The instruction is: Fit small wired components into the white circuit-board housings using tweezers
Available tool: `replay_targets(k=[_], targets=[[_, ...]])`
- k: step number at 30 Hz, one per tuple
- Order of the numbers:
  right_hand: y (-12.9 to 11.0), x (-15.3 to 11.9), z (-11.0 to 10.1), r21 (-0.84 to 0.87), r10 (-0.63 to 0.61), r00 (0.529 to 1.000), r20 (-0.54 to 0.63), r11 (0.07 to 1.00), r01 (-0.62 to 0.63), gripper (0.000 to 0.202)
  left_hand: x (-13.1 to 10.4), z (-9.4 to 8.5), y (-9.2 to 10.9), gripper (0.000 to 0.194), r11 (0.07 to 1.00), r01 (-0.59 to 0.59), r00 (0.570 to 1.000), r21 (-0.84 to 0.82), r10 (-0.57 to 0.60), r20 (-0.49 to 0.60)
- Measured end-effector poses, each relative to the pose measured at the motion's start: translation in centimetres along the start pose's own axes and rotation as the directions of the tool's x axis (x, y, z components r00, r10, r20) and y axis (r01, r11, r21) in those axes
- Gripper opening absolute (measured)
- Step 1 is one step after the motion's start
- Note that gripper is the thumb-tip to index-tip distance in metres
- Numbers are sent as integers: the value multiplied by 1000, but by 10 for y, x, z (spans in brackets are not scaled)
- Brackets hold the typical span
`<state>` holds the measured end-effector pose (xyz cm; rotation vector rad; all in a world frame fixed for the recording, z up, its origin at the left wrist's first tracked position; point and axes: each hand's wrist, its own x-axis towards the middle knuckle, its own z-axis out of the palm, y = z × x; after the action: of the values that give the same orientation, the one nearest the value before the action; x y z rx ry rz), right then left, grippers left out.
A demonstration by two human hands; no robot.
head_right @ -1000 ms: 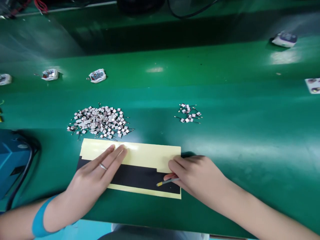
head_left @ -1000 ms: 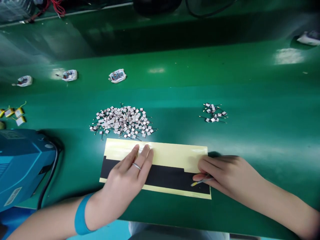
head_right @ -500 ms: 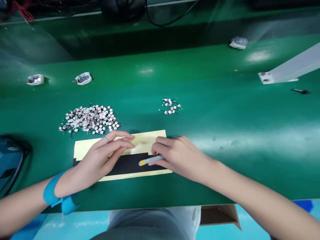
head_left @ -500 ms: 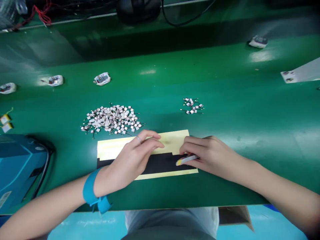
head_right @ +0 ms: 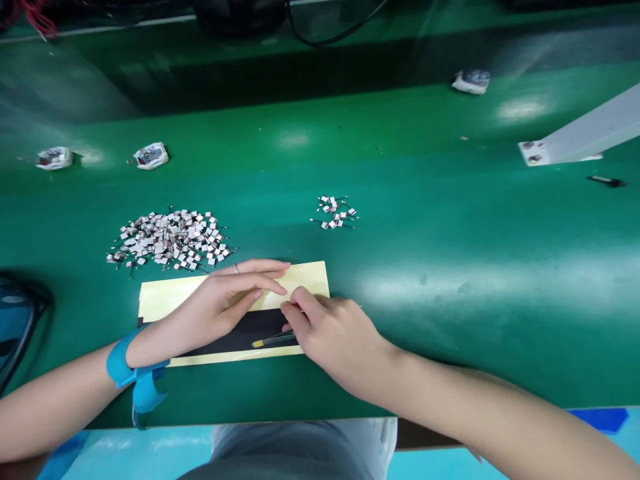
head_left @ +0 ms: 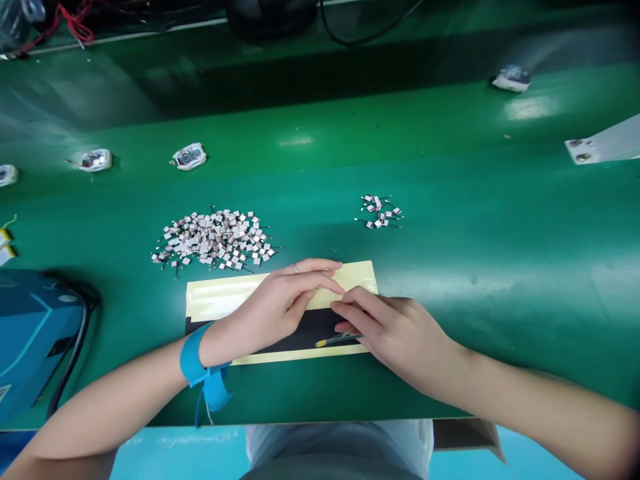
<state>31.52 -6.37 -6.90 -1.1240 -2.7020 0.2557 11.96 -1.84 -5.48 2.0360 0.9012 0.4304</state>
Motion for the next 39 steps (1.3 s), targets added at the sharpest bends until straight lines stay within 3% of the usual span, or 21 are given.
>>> replay_targets(k=[3, 7, 13, 16, 19, 23, 27, 30, 33, 36, 39], targets=[[0, -1, 0, 1, 24, 1000, -15, 1000, -24, 19, 1, -11, 0, 29, 987, -22, 999, 158, 29, -43], [-1, -1, 0, -6, 25, 999, -33, 1000, -26, 22, 0, -16, -2, 26, 919, -124, 992, 375, 115, 45], [-4, -1, 1, -51, 20, 999, -46, 998, -22, 20, -1, -4, -8, 21, 882, -239, 969, 405, 240, 50], [-6, 1, -2, -69, -3, 999, -40, 998, 1, 20, 0, 1, -3, 18, 934, -183, 965, 308, 230, -127], [-8, 2, -4, -74, -1, 1000, -20, 997, 0, 18, 1, 7, 6, 13, 993, -75, 957, 87, 97, -275], [-8, 3, -4, -14, 84, 996, -6, 996, -84, 9, 1, 18, 6, 9, 990, -7, 956, -140, -35, -292], [-1, 4, -3, 178, 213, 974, 73, 959, -223, 16, 1, 24, -3, 8, 986, -32, 945, -166, -24, -325], [7, 9, -8, 488, 318, 932, 173, 794, -362, 13, 1, 24, -6, 8, 989, -72, 925, -126, 19, -379], [12, 14, -14, 745, 389, 875, 288, 483, -460, 8, -1, 22, -3, 8, 990, -107, 909, -97, 58, -413], [11, 18, -17, 849, 391, 846, 364, 235, -473, 13, -3, 21, 0, 13, 979, -190, 902, -67, 147, -406], [7, 19, -15, 879, 386, 841, 378, 135, -457, 15, -6, 21, 2, 14, 964, -263, 889, -33, 229, -397]])
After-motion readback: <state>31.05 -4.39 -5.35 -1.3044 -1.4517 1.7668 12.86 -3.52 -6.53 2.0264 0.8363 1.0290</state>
